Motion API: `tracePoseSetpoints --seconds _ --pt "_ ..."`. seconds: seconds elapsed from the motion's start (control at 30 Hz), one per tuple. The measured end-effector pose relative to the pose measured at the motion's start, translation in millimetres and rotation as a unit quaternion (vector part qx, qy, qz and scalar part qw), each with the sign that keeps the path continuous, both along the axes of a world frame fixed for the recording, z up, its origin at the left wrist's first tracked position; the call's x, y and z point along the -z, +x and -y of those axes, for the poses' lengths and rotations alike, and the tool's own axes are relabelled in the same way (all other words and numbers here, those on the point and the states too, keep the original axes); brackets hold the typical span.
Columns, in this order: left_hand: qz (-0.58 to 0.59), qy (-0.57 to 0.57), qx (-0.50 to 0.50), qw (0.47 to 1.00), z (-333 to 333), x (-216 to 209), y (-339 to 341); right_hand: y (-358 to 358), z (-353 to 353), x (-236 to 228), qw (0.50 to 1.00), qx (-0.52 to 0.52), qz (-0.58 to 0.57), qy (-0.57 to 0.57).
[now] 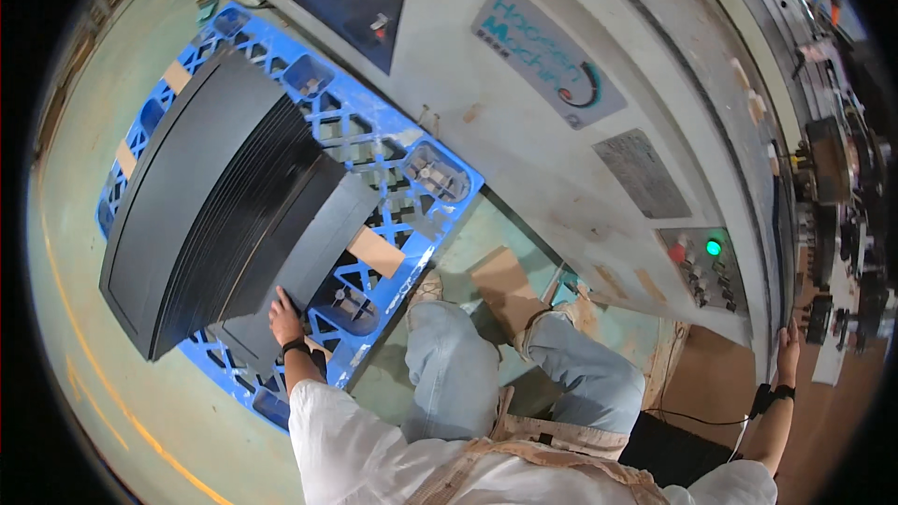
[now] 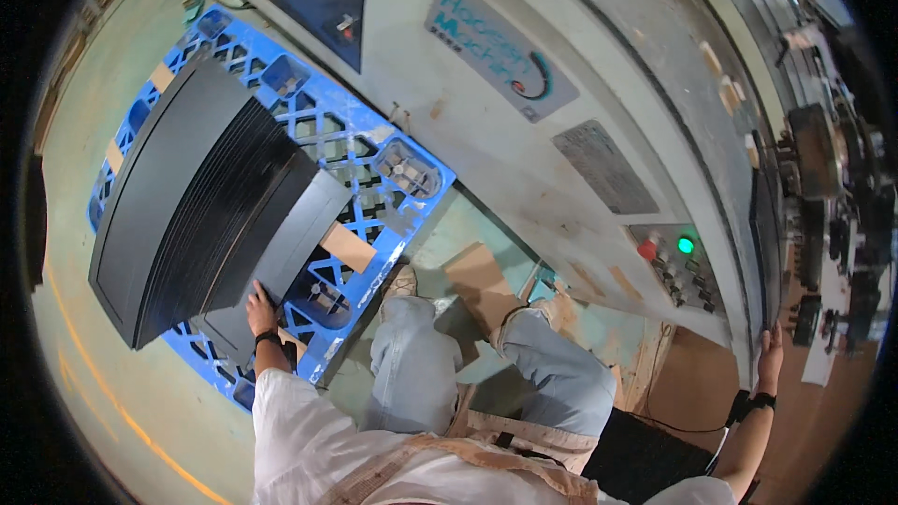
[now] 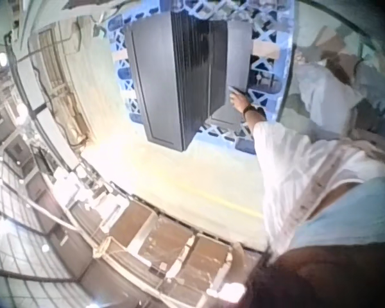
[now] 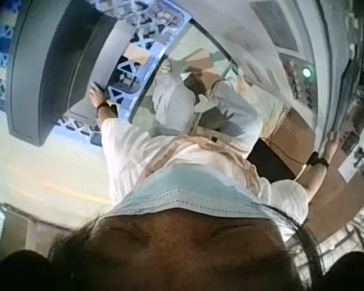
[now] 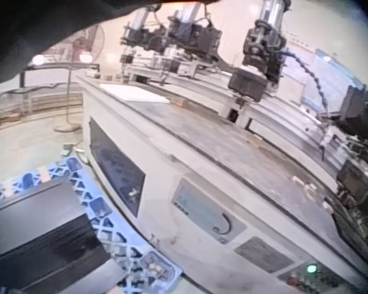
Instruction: Operating a furniture manufacturing machine by placing panels into the machine and then stacking the processed panels onto a plastic pallet.
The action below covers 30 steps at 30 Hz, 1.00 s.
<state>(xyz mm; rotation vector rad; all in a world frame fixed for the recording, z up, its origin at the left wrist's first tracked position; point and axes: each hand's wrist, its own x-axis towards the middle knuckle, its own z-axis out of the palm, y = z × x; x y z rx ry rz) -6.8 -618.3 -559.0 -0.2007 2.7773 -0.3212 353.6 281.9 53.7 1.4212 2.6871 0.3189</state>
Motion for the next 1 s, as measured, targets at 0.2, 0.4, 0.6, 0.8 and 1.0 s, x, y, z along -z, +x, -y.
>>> tracePoseSetpoints --seconds 0.2,0.4,0.6,0.8,1.0 --pt "-0.064 -0.088 0.208 0.972 47 5 -11 159 146 -91 0.945 0.209 0.101 0.231" --pt "-0.076 0.34 0.247 0.904 -233 -239 -135 302 401 -167 0.799 0.54 0.217 0.153" --pt "-0.086 0.582 0.606 0.536 -467 -562 4 288 419 -116 0.821 0.371 0.116 0.418" --pt "-0.116 0.524 0.728 0.426 -694 -588 117 226 399 -123 0.886 0.249 0.051 0.388" --pt "-0.202 0.457 0.705 0.503 -776 -555 125 164 298 -147 0.907 0.032 -0.092 0.41"
